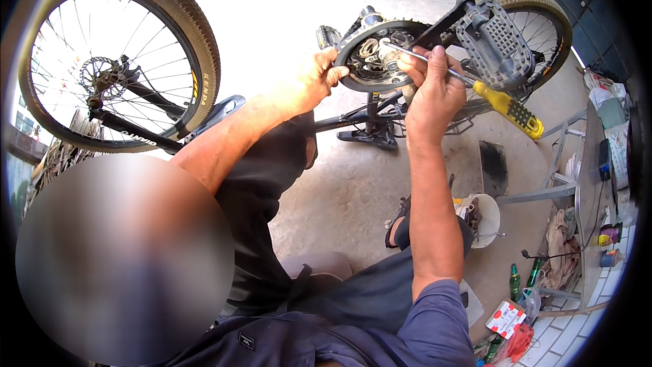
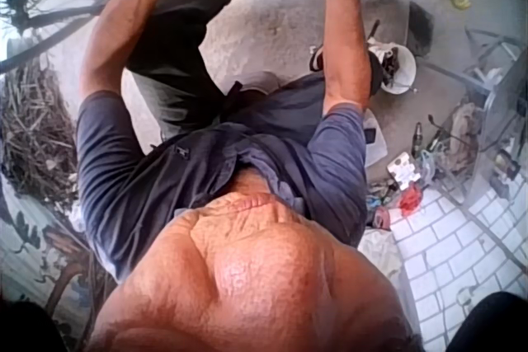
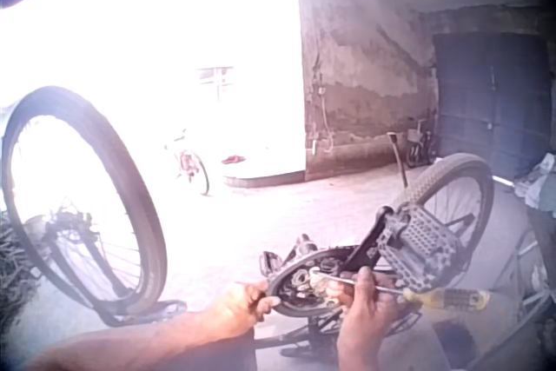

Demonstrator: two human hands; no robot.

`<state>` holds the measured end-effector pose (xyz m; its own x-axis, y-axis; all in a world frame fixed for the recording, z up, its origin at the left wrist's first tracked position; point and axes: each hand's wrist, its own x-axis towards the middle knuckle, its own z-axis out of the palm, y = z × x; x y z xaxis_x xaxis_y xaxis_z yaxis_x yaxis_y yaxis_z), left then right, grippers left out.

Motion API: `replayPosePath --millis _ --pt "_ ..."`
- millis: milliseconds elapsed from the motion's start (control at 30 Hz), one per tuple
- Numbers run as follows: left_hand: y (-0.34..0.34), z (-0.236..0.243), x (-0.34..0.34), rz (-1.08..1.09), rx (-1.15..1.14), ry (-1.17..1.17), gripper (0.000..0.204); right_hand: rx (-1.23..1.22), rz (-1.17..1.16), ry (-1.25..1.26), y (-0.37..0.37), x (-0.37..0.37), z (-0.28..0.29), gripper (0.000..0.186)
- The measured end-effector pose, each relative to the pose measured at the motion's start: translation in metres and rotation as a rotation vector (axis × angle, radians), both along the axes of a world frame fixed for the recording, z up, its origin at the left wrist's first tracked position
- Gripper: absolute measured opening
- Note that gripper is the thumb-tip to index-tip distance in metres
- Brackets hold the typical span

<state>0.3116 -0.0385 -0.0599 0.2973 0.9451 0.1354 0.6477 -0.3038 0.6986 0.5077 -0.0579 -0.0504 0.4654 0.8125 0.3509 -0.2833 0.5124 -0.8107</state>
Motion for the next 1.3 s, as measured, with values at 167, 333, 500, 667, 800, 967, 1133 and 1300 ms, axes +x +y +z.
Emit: replayPosePath --millis 167,333,500,667,800,967,1133,1300 --pt "-0.004 0.002 0.003 -0.027 0.085 -0.065 0.024 0.025 -0.052 -0.008 -0.002 -0.002 0.001 0.027" --pt "-0.002 -0.002 0.0 -0.005 0.062 -0.088 0.023 0.014 -0.027 -0.03 0.0 -0.003 -0.001 0.027" --pt "0.0 -0.003 0.001 -0.031 0.079 -0.064 0.023 0.033 -0.084 -0.02 -0.001 -0.003 0.001 0.027" --pt "0.001 -0.004 -0.001 -0.038 0.072 -0.081 0.025 0.014 -0.048 -0.065 -0.001 -0.005 -0.001 0.028" --pt "0.001 -0.003 -0.001 -0.038 0.051 -0.078 0.026 0.04 -0.065 -0.084 -0.002 -0.006 -0.004 0.024" --pt "0.0 -0.001 0.001 -0.024 0.034 -0.046 0.024 0.082 -0.101 -0.192 -0.001 -0.006 -0.009 0.024" --pt "-0.003 0.004 0.0 -0.01 0.012 -0.006 0.023 0.106 -0.129 -0.228 -0.002 -0.008 -0.013 0.016" --pt "-0.003 0.005 0.001 0.0 0.017 0.022 0.022 0.2 -0.124 -0.304 -0.003 -0.004 -0.008 0.021"
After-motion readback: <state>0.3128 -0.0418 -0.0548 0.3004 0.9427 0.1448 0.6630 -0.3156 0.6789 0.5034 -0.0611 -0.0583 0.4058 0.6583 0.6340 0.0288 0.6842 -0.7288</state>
